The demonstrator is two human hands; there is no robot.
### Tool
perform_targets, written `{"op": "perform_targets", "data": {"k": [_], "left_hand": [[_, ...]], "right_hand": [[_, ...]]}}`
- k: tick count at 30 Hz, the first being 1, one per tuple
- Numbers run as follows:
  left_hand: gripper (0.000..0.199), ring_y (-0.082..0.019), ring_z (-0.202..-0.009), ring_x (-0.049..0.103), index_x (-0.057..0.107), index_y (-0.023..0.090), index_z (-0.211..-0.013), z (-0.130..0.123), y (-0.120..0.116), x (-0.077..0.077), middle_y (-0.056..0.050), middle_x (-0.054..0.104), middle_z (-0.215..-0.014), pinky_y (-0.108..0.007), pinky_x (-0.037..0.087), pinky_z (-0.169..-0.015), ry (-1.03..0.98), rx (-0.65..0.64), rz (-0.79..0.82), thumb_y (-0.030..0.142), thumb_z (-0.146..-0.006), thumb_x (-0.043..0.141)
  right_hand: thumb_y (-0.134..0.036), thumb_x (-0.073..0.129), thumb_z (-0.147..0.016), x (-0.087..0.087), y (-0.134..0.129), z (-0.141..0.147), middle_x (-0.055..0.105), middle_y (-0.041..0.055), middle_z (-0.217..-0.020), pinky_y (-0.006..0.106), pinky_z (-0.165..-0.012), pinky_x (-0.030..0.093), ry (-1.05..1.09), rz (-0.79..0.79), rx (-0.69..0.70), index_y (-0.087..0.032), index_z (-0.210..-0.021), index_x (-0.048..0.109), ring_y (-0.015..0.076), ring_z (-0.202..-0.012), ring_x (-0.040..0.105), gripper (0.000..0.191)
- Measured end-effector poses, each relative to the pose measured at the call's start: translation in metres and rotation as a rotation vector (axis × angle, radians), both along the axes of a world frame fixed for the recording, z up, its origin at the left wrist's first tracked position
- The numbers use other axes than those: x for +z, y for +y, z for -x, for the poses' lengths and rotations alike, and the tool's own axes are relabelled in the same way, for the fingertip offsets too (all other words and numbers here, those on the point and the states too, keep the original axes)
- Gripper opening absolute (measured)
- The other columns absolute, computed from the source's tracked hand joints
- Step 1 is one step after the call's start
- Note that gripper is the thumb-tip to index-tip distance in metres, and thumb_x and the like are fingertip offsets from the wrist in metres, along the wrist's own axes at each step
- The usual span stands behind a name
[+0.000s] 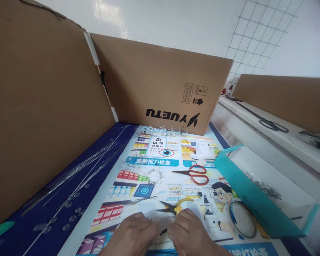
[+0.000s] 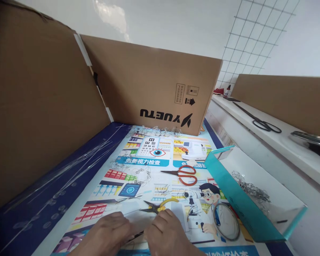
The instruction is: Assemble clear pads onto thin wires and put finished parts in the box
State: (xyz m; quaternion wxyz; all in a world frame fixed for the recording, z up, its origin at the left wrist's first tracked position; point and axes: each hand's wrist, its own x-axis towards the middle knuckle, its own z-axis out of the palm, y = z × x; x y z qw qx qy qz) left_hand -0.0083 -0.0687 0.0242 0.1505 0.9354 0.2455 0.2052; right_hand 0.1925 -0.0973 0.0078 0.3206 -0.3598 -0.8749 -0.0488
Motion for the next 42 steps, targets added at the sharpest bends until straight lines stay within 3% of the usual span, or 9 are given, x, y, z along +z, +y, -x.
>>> {"op": "perform_targets", "data": {"k": [5,11,15,20,26,36,42], "left_hand": [[0.018,-0.014,-0.052,0.053,0.047,0.021,-0.072,0.001,0.002,0.008,0.001,0.059,-0.059,-0.026,0.031,-0.050,0.020,0.021,0.040,0.009,-0.079,0.036],[0.021,-0.014,-0.056,0.051,0.049,0.020,-0.077,0.006,0.001,0.003,0.001,0.058,-0.062,-0.025,0.031,-0.052,0.068,0.045,0.098,0.014,-0.088,0.032],[0.017,-0.015,-0.064,0.052,0.053,0.020,-0.083,0.009,0.000,0.001,0.001,0.059,-0.069,-0.024,0.034,-0.056,0.030,0.127,0.278,0.019,-0.089,0.037],[0.015,-0.011,-0.071,0.053,0.057,0.020,-0.089,0.010,0.004,0.003,0.001,0.060,-0.078,-0.022,0.040,-0.063,-0.197,0.157,0.498,0.020,-0.090,0.041],[0.016,-0.014,-0.088,0.053,0.057,0.022,-0.096,0.010,0.008,-0.002,-0.003,0.060,-0.094,-0.026,0.042,-0.076,-0.325,0.094,0.377,0.016,-0.088,0.046],[0.023,-0.015,-0.067,0.047,0.059,0.019,-0.088,0.003,-0.009,0.003,-0.001,0.058,-0.072,-0.032,0.032,-0.066,-0.048,0.042,-0.037,0.008,-0.086,0.039],[0.023,-0.014,-0.061,0.045,0.055,0.017,-0.074,0.001,-0.010,0.003,0.000,0.054,-0.064,-0.031,0.028,-0.062,-0.035,0.057,-0.067,0.008,-0.084,0.036]], "right_hand": [[-0.011,0.037,-0.080,0.006,-0.001,-0.005,0.049,0.0014,-0.057,0.027,-0.053,0.032,0.028,0.088,0.023,-0.017,-0.068,0.050,0.0138,-0.056,0.039,0.019],[-0.012,0.039,-0.083,0.006,-0.006,-0.011,0.053,0.0039,-0.068,0.030,-0.060,0.036,0.081,0.267,-0.028,-0.017,-0.076,0.049,0.0161,-0.066,0.044,0.014],[-0.013,0.039,-0.085,0.007,-0.008,-0.012,0.053,0.0034,-0.071,0.030,-0.063,0.036,0.139,0.395,-0.044,-0.018,-0.078,0.049,0.0160,-0.068,0.044,0.014],[-0.013,0.038,-0.087,0.005,-0.008,-0.010,0.052,0.0029,-0.071,0.028,-0.061,0.036,0.238,0.462,-0.049,-0.018,-0.079,0.050,0.0154,-0.068,0.045,0.015],[-0.013,0.040,-0.087,0.001,-0.007,-0.009,0.052,0.0032,-0.070,0.028,-0.060,0.036,0.256,0.443,-0.037,-0.018,-0.080,0.050,0.0154,-0.068,0.045,0.014],[-0.011,0.044,-0.083,0.003,-0.014,0.000,0.055,0.0025,-0.071,0.029,-0.063,0.037,0.211,0.436,0.039,-0.019,-0.081,0.048,0.0156,-0.068,0.046,0.009],[-0.010,0.041,-0.081,0.009,-0.016,0.002,0.053,0.0038,-0.068,0.030,-0.060,0.037,0.137,0.373,0.056,-0.018,-0.078,0.047,0.0161,-0.064,0.044,0.011]]}}
